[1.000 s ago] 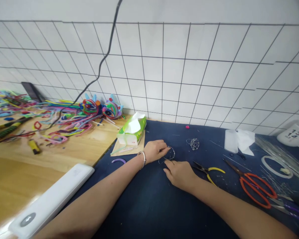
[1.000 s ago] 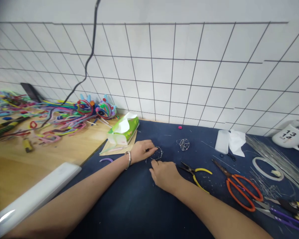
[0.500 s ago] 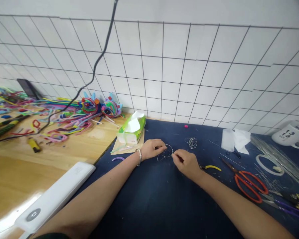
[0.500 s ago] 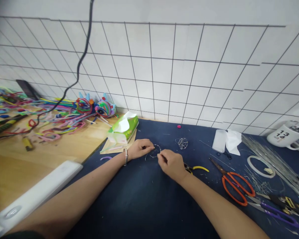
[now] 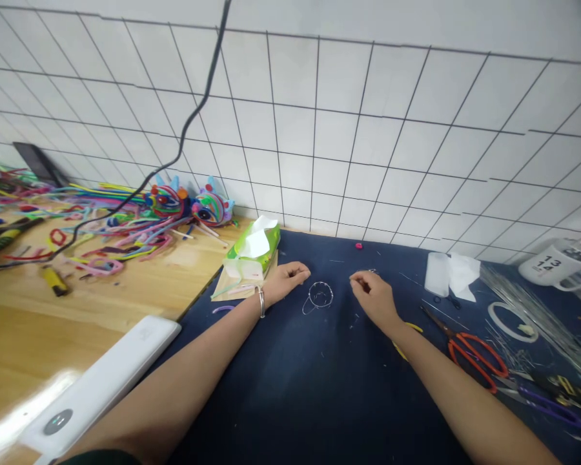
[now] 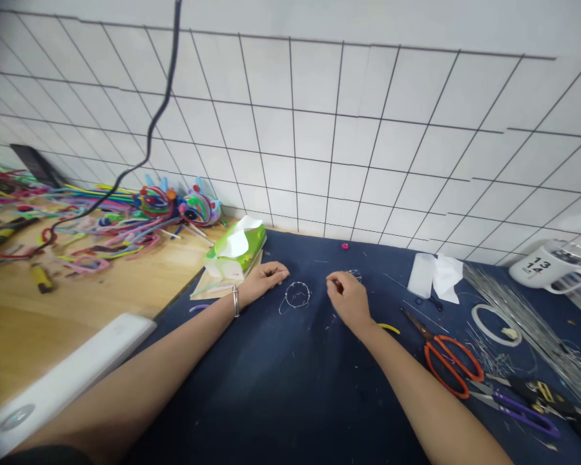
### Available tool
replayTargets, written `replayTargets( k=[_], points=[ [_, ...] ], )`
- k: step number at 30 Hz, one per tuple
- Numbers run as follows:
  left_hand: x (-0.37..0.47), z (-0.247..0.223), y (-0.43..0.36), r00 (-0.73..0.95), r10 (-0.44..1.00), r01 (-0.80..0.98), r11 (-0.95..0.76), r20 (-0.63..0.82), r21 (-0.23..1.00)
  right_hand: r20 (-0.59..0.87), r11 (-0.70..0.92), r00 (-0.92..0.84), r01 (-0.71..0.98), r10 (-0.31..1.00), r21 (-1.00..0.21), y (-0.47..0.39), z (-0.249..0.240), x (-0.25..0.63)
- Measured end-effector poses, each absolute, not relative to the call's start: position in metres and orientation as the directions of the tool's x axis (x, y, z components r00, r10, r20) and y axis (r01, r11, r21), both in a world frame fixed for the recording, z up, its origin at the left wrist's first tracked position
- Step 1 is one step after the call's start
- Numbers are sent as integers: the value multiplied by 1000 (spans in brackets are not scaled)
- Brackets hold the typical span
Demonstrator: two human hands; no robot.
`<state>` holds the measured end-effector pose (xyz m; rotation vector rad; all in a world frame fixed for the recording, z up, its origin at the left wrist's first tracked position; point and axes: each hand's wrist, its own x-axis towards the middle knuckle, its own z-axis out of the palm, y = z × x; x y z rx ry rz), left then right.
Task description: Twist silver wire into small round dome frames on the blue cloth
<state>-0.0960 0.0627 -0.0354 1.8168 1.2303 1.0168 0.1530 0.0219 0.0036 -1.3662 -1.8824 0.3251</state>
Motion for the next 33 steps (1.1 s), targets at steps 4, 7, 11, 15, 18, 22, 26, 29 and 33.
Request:
replayTargets(
  k=[4, 7, 11, 15, 18, 22, 26, 29, 33],
  points=[
    [-96, -32, 62, 272, 952, 337, -233, 142, 912, 476, 327, 10, 714, 879, -619, 43, 16, 187],
    [-95, -31, 62, 298, 944, 328, -238, 139, 914, 409, 236, 47, 754, 911, -613, 63, 16, 217],
    [-95, -33, 63, 304, 944, 366, -239, 127, 900, 321, 188, 22, 772, 947, -607, 84, 8, 247],
    [-96, -37, 64, 315, 942, 385, -236, 113, 892, 225, 156, -19, 775, 974, -612, 93, -1, 259],
    [-96, -36, 64, 336, 935, 379, -244, 113, 892, 162, 145, -54, 768, 985, -624, 93, -6, 258],
    [-95, -37, 64, 340, 933, 380, -246, 113, 891, 120, 144, -86, 747, 989, -649, 88, -14, 247],
    [-95, -39, 66, 337, 935, 387, -244, 109, 889, 119, 142, -83, 715, 989, -684, 84, -16, 236],
    [-95, -39, 66, 338, 935, 390, -247, 111, 887, 100, 123, -72, 676, 992, -726, 80, -10, 233],
    [-95, -39, 66, 346, 931, 400, -259, 116, 879, 62, 87, -63, 615, 996, -784, 76, 2, 234]
  ],
)
